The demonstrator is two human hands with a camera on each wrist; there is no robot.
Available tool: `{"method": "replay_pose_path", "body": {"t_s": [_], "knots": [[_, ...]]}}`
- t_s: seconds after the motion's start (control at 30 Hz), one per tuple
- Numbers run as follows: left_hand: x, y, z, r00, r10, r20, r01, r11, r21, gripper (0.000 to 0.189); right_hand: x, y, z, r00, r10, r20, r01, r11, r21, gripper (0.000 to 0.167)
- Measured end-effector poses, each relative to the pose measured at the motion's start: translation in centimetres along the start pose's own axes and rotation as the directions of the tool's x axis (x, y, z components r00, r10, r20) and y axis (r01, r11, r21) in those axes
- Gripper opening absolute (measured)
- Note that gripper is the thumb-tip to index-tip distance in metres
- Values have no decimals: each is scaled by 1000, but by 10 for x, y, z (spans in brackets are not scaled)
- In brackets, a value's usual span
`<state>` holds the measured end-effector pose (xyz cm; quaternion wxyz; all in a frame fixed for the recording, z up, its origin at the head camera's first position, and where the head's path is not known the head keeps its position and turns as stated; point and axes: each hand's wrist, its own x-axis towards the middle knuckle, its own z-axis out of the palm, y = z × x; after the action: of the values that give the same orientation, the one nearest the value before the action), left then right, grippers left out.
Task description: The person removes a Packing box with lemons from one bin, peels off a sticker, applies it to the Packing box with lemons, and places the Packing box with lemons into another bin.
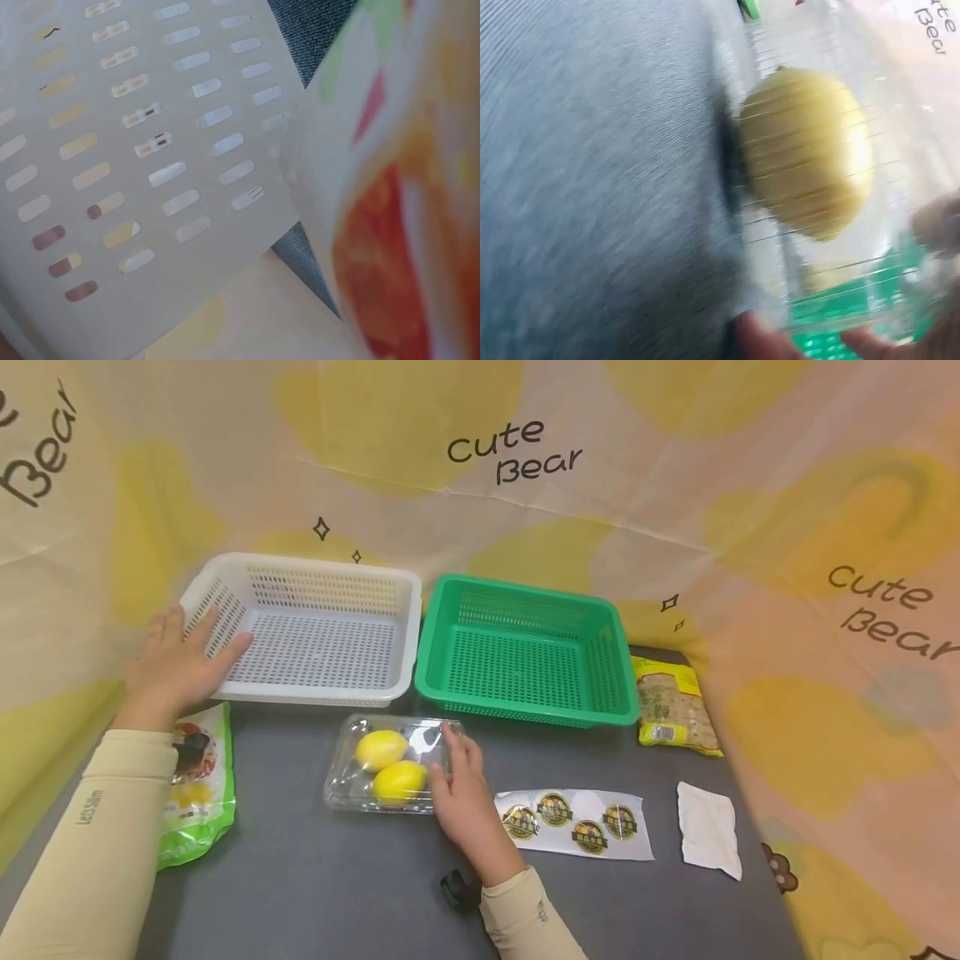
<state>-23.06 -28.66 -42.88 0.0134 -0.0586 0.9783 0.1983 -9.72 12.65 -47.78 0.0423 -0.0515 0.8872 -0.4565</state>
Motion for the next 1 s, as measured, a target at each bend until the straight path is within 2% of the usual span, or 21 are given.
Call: {"method": "replay_pose_path", "body": {"t_s": [0.27, 0.5, 0.7, 0.77, 0.87, 1.0], "knots": [[-1, 2, -3, 1000, 5, 2, -5, 1000, -5, 100, -4, -9, 1, 999, 44, 12, -41, 981, -190, 65], [-2, 2, -6, 1000, 0, 5, 0, 1000, -12, 101, 0, -14, -3, 998, 47, 50, -38, 985, -170, 68], [-1, 3, -7, 1000, 14, 14, -14, 1000, -14, 100, 2, -13, -11, 998, 46, 52, -39, 990, -137, 71], [0, 3, -7, 1000, 19, 17, -19, 1000, -18, 100, 0, -12, -19, 999, 30, 20, -27, 990, -139, 71], [1, 2, -6, 1000, 18, 18, -18, 1000, -23, 99, -8, -5, -40, 997, 8, -80, -22, 984, -174, 69], [2, -1, -4, 1000, 4, 9, -3, 999, -36, 96, -29, 13, -74, 975, 52, -215, -99, 972, -212, 61]]}}
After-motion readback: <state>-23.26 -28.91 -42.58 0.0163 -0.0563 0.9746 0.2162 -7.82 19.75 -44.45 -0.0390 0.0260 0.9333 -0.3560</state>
